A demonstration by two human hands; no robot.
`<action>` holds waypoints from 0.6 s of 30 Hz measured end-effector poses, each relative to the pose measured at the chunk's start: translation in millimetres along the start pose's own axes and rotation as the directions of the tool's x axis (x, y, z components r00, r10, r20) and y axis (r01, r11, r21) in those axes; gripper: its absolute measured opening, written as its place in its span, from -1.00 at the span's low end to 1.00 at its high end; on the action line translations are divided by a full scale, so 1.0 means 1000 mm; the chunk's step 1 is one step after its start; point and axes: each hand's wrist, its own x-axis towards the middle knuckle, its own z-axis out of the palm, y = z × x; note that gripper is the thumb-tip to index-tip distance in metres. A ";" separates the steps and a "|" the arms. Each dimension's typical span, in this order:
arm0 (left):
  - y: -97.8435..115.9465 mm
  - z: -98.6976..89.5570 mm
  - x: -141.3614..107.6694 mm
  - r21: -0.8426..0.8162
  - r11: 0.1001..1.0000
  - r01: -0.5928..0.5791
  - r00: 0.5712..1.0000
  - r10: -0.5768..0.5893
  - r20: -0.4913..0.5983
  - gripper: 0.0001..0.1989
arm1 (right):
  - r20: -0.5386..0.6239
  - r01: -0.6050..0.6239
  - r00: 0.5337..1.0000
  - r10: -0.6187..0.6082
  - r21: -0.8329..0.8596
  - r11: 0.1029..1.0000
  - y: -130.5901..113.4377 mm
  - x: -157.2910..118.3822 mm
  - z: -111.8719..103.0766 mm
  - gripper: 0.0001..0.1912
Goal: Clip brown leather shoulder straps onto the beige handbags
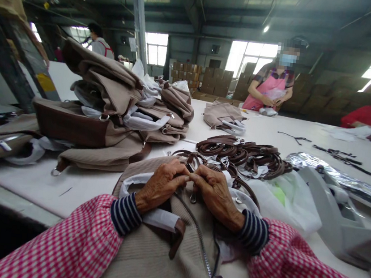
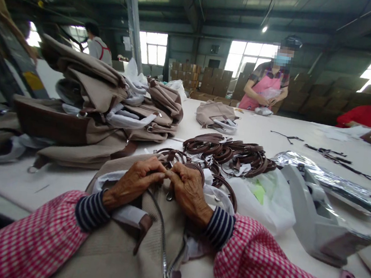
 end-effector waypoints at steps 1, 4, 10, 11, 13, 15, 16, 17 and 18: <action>0.000 -0.001 0.000 0.012 1.000 -0.009 1.000 0.009 0.006 -0.88 | 0.032 -0.009 0.999 0.008 0.037 0.999 -0.001 0.001 -0.003 -0.60; 0.008 -0.011 0.000 0.117 0.986 -0.117 0.993 0.115 0.018 -0.87 | 0.170 -0.061 0.985 0.031 0.173 0.983 -0.005 0.004 -0.023 -0.66; 0.063 -0.044 -0.015 0.335 0.801 -0.496 0.809 0.285 0.515 -0.59 | 0.128 0.080 0.990 -0.067 -0.099 0.992 -0.012 -0.020 -0.095 -0.76; 0.071 -0.046 -0.018 0.345 0.779 -0.523 0.763 0.247 0.597 -0.55 | 0.172 0.108 0.982 -0.078 -0.169 0.980 -0.013 -0.027 -0.100 -0.78; 0.080 -0.046 -0.022 0.403 0.727 -0.556 0.713 0.169 0.680 -0.48 | 0.290 0.206 0.950 -0.116 -0.301 0.931 -0.013 -0.038 -0.101 -0.78; 0.081 -0.041 -0.024 0.490 0.663 -0.566 0.721 0.110 0.684 -0.51 | 0.394 0.333 0.906 -0.157 -0.433 0.837 -0.012 -0.045 -0.090 -0.72; 0.079 -0.039 -0.025 0.532 0.640 -0.554 0.740 0.086 0.667 -0.57 | 0.423 0.383 0.890 -0.169 -0.495 0.780 -0.010 -0.047 -0.084 -0.73; 0.077 -0.037 -0.025 0.566 0.627 -0.534 0.765 0.074 0.640 -0.66 | 0.437 0.415 0.882 -0.175 -0.547 0.727 -0.007 -0.047 -0.077 -0.76; 0.074 -0.036 -0.026 0.589 0.630 -0.506 0.795 0.077 0.602 -0.75 | 0.440 0.432 0.880 -0.180 -0.582 0.689 -0.004 -0.046 -0.072 -0.80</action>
